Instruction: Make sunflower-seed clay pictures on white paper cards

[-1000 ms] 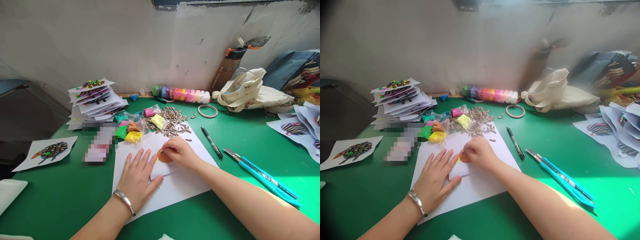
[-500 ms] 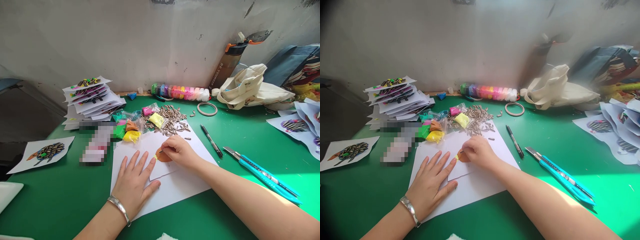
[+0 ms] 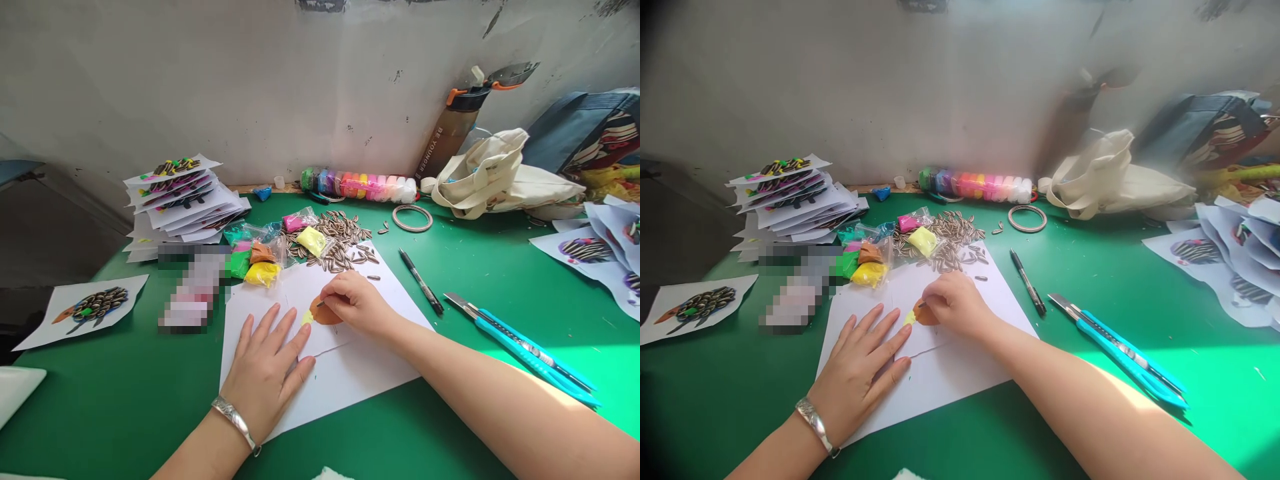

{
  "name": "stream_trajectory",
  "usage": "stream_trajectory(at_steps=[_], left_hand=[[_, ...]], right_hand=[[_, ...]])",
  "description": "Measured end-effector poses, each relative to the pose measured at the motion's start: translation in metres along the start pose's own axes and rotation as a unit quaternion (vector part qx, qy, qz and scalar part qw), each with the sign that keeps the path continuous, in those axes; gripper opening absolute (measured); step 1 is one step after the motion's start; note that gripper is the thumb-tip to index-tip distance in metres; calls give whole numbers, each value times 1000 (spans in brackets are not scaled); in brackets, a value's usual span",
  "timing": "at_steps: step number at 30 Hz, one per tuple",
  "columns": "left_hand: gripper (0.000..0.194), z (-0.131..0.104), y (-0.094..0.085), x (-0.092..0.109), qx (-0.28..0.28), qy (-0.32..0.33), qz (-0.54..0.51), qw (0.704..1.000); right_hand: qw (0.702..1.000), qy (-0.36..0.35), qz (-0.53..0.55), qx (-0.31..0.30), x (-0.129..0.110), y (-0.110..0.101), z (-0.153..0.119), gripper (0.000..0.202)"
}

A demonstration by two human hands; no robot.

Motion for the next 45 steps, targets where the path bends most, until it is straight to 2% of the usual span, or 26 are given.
stream_trajectory(at_steps=[3, 7, 13, 18, 27, 35, 41, 45], left_hand=[[40, 2, -2, 1, 3, 4, -9, 1000], [56, 2, -3, 2, 8, -5, -7, 1000], [45, 3, 0, 1, -13, 1, -4, 1000], [64, 4, 1, 1, -19, -14, -3, 1000], [61, 8, 1, 1, -34, -39, -17, 999], [51, 16, 1, 3, -45, -43, -19, 998], [59, 12, 1, 3, -32, -33, -18, 999], [55, 11, 2, 2, -43, -36, -21, 998]], right_hand=[[1000, -3, -1, -3, 0, 0, 0, 21], [1000, -11, 2, 1, 0, 0, 0, 20], [1000, -10, 1, 2, 0, 0, 0, 19], [1000, -10, -1, -1, 0, 0, -1, 19], [1000, -16, -4, 5, 1, 0, -3, 17], [1000, -16, -3, 4, 1, 1, -3, 16], [1000, -15, 1, 4, 2, 1, -3, 16], [1000, -8, 2, -1, 2, 1, -3, 16]])
Point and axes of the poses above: each hand's wrist, its own z-axis towards the middle knuckle, its own y-axis out of the palm, x = y × z, the point moved 3 cm from there along z, towards the middle knuckle, and after that the axes turned 15 degrees about y, right-handed, at the moved point
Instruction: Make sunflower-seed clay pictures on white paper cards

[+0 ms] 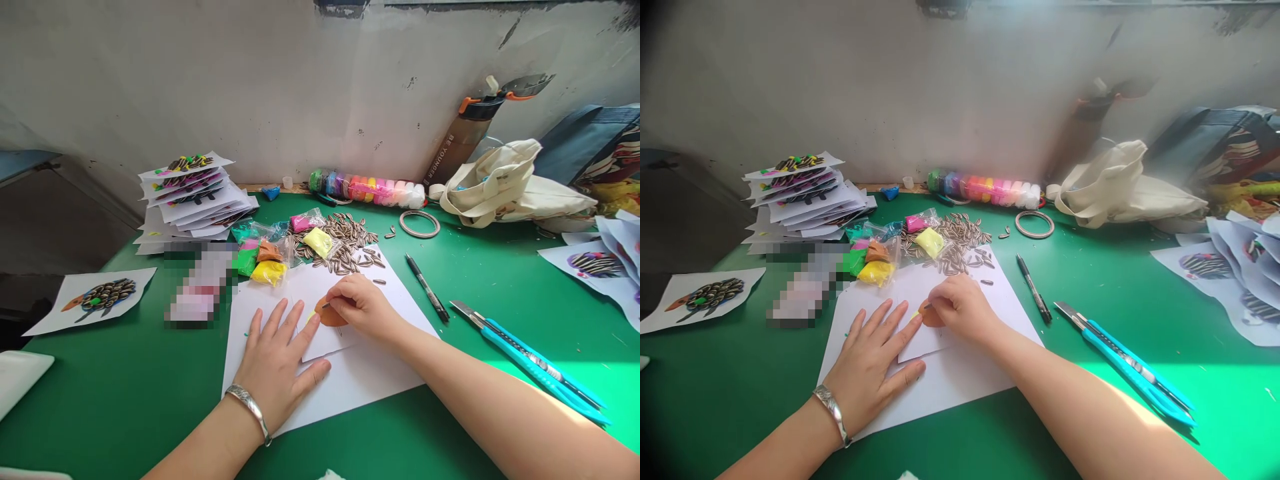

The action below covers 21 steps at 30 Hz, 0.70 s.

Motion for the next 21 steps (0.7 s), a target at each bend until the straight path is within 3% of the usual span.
stream_trajectory(at_steps=[6, 12, 21], left_hand=[[68, 1, 2, -1, 6, -16, -6, 1000], [56, 5, 3, 0, -19, -17, -3, 1000], [60, 3, 2, 2, 14, 0, 10, 1000]], right_hand=[[1000, 2, 3, -1, -1, 0, 0, 17], [1000, -3, 9, 2, 0, 0, 0, 14], [1000, -6, 8, 8, 2, 1, 1, 15]])
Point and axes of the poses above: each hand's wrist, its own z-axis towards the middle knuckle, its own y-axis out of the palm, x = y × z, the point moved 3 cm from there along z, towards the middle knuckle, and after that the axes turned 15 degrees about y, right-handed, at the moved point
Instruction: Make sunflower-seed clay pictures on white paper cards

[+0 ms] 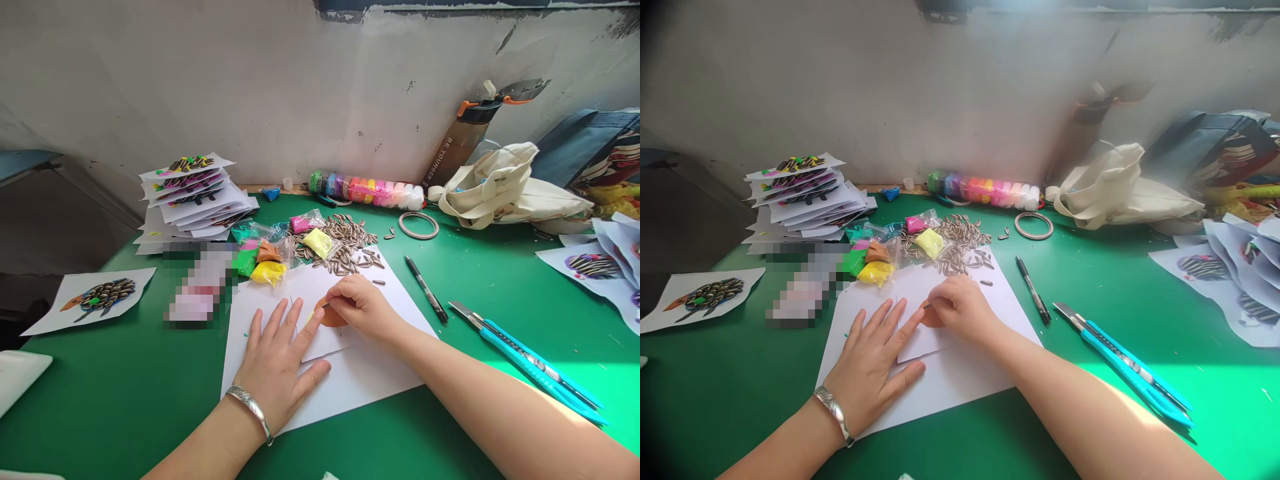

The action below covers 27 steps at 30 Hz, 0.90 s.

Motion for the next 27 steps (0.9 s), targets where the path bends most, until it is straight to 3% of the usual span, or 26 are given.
stream_trajectory(at_steps=[5, 10, 17, 23, 27], left_hand=[[52, 1, 0, 1, -10, 8, 0, 1000], [62, -1, -1, 1, 15, 7, -3, 1000], [49, -2, 1, 0, 17, 17, 7, 1000], [59, -2, 0, 0, 32, 8, 11, 999], [51, -2, 0, 0, 32, 20, 17, 999]], right_hand=[[1000, -3, 0, 4, 0, 0, 0, 15], [1000, 1, -1, 1, 0, -1, 0, 16], [1000, 9, 7, -4, 0, 0, 0, 16], [1000, 3, 2, -3, 0, 0, 0, 17], [1000, 8, 5, -3, -1, -1, 0, 17]])
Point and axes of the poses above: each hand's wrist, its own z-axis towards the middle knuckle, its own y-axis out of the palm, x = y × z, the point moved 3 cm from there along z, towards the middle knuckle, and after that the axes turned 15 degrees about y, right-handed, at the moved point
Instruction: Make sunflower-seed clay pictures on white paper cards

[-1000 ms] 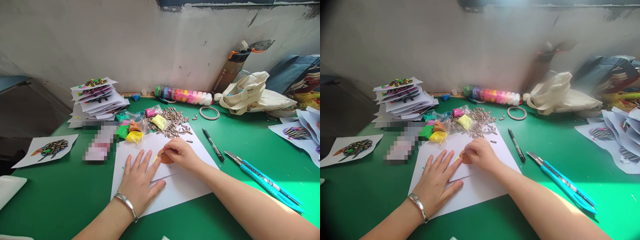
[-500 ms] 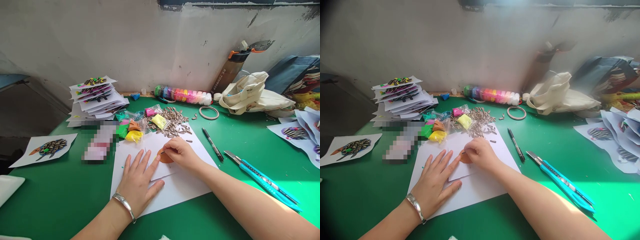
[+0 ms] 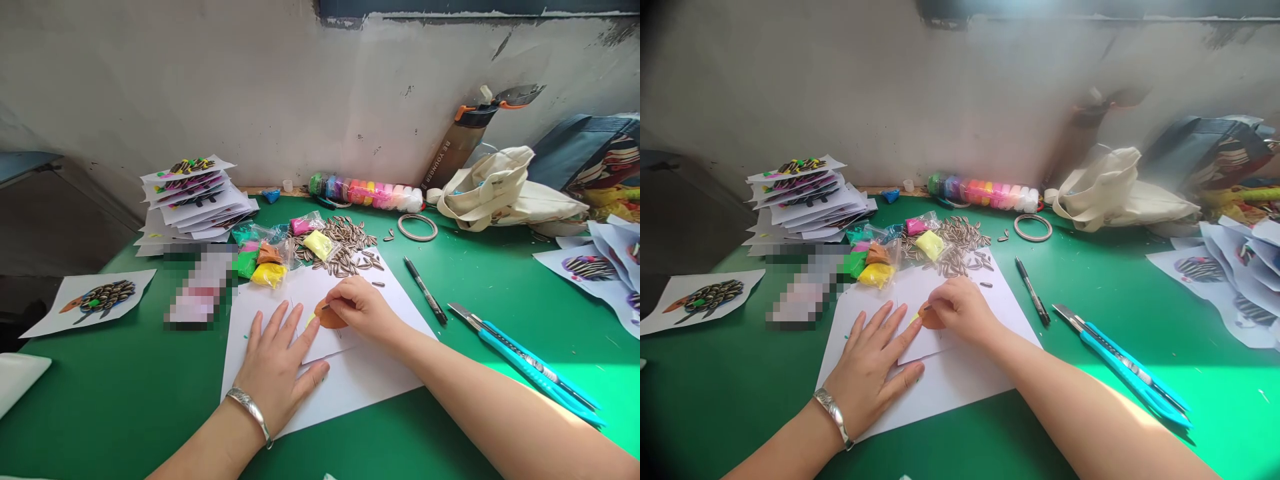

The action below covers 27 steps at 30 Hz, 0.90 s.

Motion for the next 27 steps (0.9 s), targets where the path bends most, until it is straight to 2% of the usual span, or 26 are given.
stream_trajectory(at_steps=[10, 16, 20, 27], left_hand=[[46, 2, -2, 2, -11, -2, -10, 1000], [56, -1, -4, 2, -5, -9, -7, 1000], [51, -1, -2, 2, -14, -2, -6, 1000], [57, 0, -1, 1, -20, -9, -8, 1000]], right_hand=[[1000, -5, -7, 1, 2, 0, 0, 16], [1000, -9, -4, 11, 1, 0, -1, 15], [1000, -2, -6, 8, -1, -1, -1, 15], [1000, -12, -10, 7, -1, -1, 0, 16]])
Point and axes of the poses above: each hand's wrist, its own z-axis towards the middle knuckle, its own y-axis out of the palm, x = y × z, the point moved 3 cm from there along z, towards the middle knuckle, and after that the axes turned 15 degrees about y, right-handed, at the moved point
